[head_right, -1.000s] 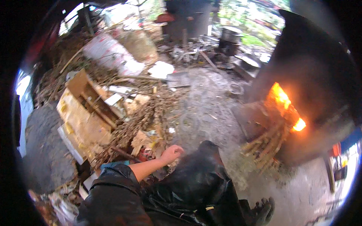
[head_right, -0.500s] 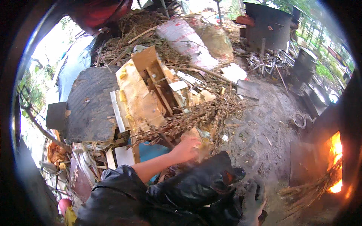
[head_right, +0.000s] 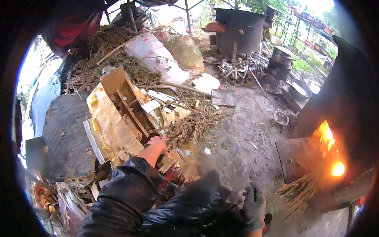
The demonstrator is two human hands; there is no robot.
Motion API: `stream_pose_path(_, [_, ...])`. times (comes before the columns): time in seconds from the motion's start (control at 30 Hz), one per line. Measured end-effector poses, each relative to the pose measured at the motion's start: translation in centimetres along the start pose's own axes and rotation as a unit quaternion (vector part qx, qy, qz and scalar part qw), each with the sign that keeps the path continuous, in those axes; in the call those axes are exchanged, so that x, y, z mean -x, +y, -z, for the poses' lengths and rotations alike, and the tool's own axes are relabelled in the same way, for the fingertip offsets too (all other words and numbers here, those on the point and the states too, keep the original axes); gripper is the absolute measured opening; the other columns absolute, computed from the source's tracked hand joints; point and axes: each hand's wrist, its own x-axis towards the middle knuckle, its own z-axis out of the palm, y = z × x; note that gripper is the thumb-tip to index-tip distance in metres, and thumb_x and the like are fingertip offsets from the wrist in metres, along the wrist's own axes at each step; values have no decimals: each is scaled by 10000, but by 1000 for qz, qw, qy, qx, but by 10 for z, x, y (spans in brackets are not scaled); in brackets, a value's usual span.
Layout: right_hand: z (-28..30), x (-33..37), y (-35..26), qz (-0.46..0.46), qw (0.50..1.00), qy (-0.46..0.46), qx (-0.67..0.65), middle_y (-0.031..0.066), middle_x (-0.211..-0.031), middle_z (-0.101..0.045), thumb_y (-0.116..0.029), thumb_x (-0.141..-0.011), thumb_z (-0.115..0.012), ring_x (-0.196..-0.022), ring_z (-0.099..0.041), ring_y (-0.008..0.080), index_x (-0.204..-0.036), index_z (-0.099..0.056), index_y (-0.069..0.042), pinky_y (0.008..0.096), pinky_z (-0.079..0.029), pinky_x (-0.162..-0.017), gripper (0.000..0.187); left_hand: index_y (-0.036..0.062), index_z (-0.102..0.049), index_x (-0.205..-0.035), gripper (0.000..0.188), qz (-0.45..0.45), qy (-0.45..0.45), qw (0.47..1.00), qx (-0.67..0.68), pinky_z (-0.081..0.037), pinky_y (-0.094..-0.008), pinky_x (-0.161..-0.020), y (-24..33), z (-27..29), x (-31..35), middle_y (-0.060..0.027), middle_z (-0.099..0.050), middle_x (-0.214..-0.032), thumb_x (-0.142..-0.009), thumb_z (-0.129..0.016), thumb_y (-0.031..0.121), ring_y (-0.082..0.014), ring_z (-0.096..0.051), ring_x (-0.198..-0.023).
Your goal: The person lights a yellow paper with a lighter and places it into a metal stove. They then add cardboard pieces and bundles of dried twigs into the stove opening to build and maintain the fire.
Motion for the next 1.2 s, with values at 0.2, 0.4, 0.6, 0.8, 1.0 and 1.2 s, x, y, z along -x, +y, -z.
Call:
stream_pose_path(0.2, [21,1,9,-8,998,-7,59,105,-950,-654,-139,-952,-537,-812,-631,154,-1183,-584,10,284,-512,-762,279,85,-431,-1367,883,-56,83,994,33,-520,-405,-866,-38,10,-15,-133,-642,-1175,-657,-824,433,-292,-621,-1076])
stream_pose_path(0.4, [13,-6,19,-15,999,-32,-7,102,-908,-661,-150,-942,-534,-803,-628,148,-1181,-593,0,288,-511,-739,288,56,-719,-909,263,-115,201,972,-31,-558,-409,-711,-32,50,0,-117,-699,-913,-739,-716,258,-283,-677,-845])
stream_pose_path(0.6, [17,-8,19,32,998,-36,44,95,-911,-654,-137,-949,-536,-800,-629,156,-1179,-596,9,281,-515,-723,279,91,-632,-1061,376,-179,315,932,-23,-537,-458,-738,-54,124,28,-136,-643,-958,-723,-736,219,-311,-636,-939])
stream_pose_path(0.8, [22,-7,29,42,996,-32,65,91,-908,-663,-145,-925,-574,-798,-629,157,-1159,-613,-14,296,-513,-739,271,92,-613,-1085,457,-217,444,856,152,-495,-455,-824,-85,151,66,-157,-641,-1014,-672,-773,208,-349,-605,-990])
stream_pose_path(1.0, [13,2,11,115,987,-35,104,163,-1061,-655,-173,-892,-620,-939,-644,233,-1206,-591,-17,338,-509,-839,352,105,-582,-1164,566,-216,530,777,263,-465,-414,-885,-115,131,98,-115,-604,-1083,-642,-781,197,-321,-571,-1046])
stream_pose_path(1.2, [3,-9,-65,238,930,-3,281,268,-1399,-427,-283,-812,-726,-1318,-410,370,-1423,-325,26,425,-336,-1097,793,68,-577,-1158,591,-262,512,721,387,-474,-396,-900,-137,128,124,-120,-617,-1095,-600,-769,111,-297,-602,-1069])
